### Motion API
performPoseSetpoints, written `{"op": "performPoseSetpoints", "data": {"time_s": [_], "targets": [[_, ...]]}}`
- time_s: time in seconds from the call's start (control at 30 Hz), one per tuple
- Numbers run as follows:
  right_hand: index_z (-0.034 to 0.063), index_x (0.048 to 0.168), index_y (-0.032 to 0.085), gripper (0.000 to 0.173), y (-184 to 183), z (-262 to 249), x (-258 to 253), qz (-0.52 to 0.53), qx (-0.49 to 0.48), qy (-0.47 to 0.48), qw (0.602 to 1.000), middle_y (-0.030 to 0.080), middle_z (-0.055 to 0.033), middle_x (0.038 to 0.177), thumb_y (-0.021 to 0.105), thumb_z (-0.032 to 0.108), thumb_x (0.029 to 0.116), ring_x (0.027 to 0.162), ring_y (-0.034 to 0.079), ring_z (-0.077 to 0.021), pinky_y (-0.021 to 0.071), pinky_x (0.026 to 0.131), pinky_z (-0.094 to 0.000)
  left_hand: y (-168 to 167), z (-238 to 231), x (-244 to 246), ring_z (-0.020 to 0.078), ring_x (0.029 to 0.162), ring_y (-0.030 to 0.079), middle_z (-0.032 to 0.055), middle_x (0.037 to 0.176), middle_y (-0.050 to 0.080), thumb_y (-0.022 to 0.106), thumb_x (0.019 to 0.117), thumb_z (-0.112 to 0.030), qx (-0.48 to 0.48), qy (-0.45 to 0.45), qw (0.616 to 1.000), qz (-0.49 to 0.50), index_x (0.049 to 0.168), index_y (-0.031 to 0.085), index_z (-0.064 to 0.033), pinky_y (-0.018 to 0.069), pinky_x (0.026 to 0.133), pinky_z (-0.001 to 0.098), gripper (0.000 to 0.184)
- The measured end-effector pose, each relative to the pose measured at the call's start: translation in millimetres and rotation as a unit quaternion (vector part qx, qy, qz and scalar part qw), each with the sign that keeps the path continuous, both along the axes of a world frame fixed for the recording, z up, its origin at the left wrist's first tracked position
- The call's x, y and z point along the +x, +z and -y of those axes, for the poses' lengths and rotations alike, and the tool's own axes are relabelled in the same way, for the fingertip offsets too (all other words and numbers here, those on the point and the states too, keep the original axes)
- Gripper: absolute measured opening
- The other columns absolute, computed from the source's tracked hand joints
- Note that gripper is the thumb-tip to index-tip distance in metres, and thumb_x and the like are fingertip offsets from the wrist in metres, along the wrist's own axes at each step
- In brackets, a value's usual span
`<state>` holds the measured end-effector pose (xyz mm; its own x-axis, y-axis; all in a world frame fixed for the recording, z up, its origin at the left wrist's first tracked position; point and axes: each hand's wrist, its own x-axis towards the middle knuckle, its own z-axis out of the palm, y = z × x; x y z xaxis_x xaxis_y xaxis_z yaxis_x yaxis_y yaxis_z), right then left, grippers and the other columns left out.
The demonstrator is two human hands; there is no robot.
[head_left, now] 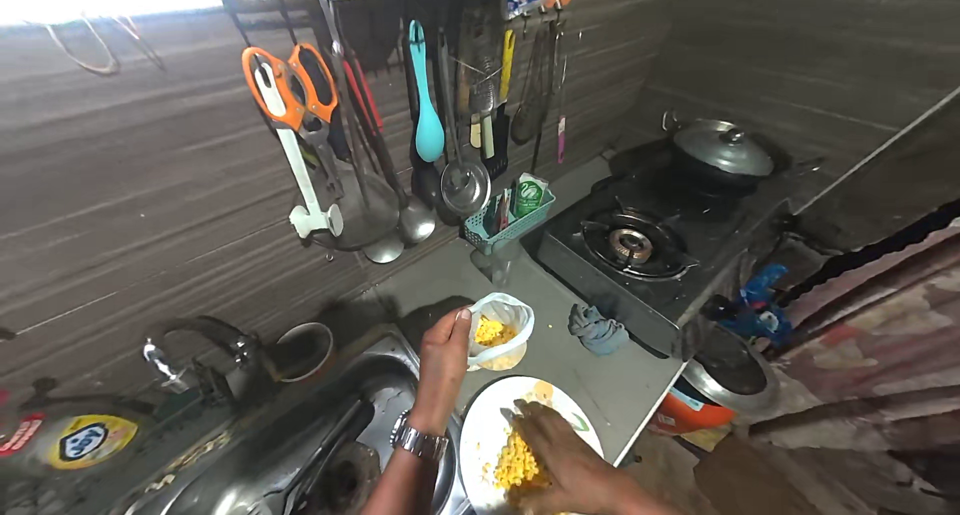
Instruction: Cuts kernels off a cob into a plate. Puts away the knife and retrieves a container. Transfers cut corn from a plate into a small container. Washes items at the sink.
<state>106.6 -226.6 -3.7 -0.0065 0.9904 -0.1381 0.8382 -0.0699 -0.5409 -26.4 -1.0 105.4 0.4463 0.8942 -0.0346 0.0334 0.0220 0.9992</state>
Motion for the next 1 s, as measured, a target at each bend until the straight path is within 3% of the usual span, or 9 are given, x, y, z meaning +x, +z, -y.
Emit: {"op": "performPoseSetpoints", "data": {"time_s": [0.07,0.2,0.3,0.43,0.57,0.67,0.8,0.87,1.0], "targets": [[0.0197,0.162,0.032,0.116,-9,12,-7,0.019,0.006,0.048,0.999,0.026,-0.0178,0.168,0.074,0.079,0.0715,0.155,0.026,-0.0355,0.0187,0.128,-0.0563,-1,2,-1,0.0135,0.084,0.070,0.0052,0.097,0.074,0.053,0.1076,-0.025,0.002,-0.003,1.000,0.008,0.112,0.075,-0.0076,0.0590,0.070,0.0319,0.029],[0.0186,0.161,0.036,0.110,-10,12,-25,0.040,0.046,0.040,0.997,0.027,-0.0207,0.167,0.075,0.075,0.0748,0.155,0.025,-0.0368,0.0205,0.128,-0.0561,-5,3,-4,0.0133,0.091,0.071,0.0055,0.101,0.075,0.053,0.1076,-0.023,0.018,0.000,1.000,0.018,0.113,0.074,-0.0060,0.0599,0.080,0.0325,0.028],[0.0271,0.159,0.040,0.084,-9,1,-39,0.045,0.043,0.063,0.996,0.027,-0.0207,0.168,0.062,0.070,0.0902,0.154,0.025,-0.0425,0.0176,0.125,-0.0653,-3,6,-3,0.0115,0.085,0.069,0.0050,0.098,0.074,0.054,0.1068,-0.020,-0.002,0.006,1.000,0.023,0.113,0.075,-0.0053,0.0580,0.074,0.0295,0.026],[0.0386,0.156,0.043,0.068,-13,-9,-53,0.087,0.022,0.057,0.994,0.026,-0.0136,0.170,0.045,0.073,0.0975,0.153,0.026,-0.0440,0.0192,0.119,-0.0740,0,9,-6,0.0115,0.082,0.068,0.0058,0.094,0.073,0.056,0.1060,-0.018,-0.017,0.011,0.999,0.036,0.111,0.074,-0.0037,0.0577,0.072,0.0286,0.024],[0.0322,0.153,0.050,0.058,-20,-19,-55,0.104,0.023,0.051,0.993,0.041,-0.0129,0.162,0.041,0.061,0.1036,0.149,0.035,-0.0417,0.0302,0.115,-0.0706,0,6,-7,0.0126,0.083,0.069,0.0069,0.095,0.073,0.057,0.1055,-0.019,-0.024,0.016,0.999,0.039,0.112,0.074,-0.0028,0.0583,0.074,0.0300,0.024],[0.0262,0.142,0.060,0.045,-32,-25,-48,0.118,0.063,0.067,0.989,0.053,-0.0100,0.152,0.043,0.049,0.1064,0.142,0.047,-0.0364,0.0430,0.109,-0.0629,3,7,-6,0.0112,0.077,0.067,0.0065,0.093,0.073,0.056,0.1058,-0.019,-0.016,0.017,0.999,0.046,0.112,0.074,-0.0030,0.0562,0.066,0.0270,0.025],[0.0197,0.130,0.067,0.033,-37,-38,-43,0.118,0.105,0.087,0.984,0.067,-0.0109,0.128,0.053,0.033,0.1033,0.121,0.063,-0.0333,0.0580,0.088,-0.0538,8,8,-5,0.0089,0.075,0.067,0.0050,0.093,0.073,0.056,0.1060,-0.020,-0.002,0.017,0.999,0.041,0.112,0.074,-0.0038,0.0544,0.061,0.0242,0.025],[0.0140,0.127,0.069,0.032,-33,-50,-40,0.101,0.092,0.079,0.987,0.069,-0.0145,0.117,0.060,0.029,0.0998,0.111,0.067,-0.0339,0.0588,0.089,-0.0526,10,8,-3,0.0086,0.074,0.066,0.0044,0.091,0.073,0.057,0.1054,-0.021,0.008,0.021,0.999,0.032,0.111,0.074,-0.0041,0.0537,0.060,0.0244,0.025],[0.0081,0.121,0.069,0.030,-27,-67,-34,0.065,0.043,0.053,0.996,0.069,-0.0178,0.106,0.063,0.024,0.0963,0.101,0.070,-0.0352,0.0581,0.090,-0.0540,12,8,5,0.0107,0.084,0.068,0.0047,0.092,0.072,0.059,0.1042,-0.019,0.034,0.037,0.998,0.022,0.104,0.074,-0.0030,0.0571,0.078,0.0304,0.022]]}}
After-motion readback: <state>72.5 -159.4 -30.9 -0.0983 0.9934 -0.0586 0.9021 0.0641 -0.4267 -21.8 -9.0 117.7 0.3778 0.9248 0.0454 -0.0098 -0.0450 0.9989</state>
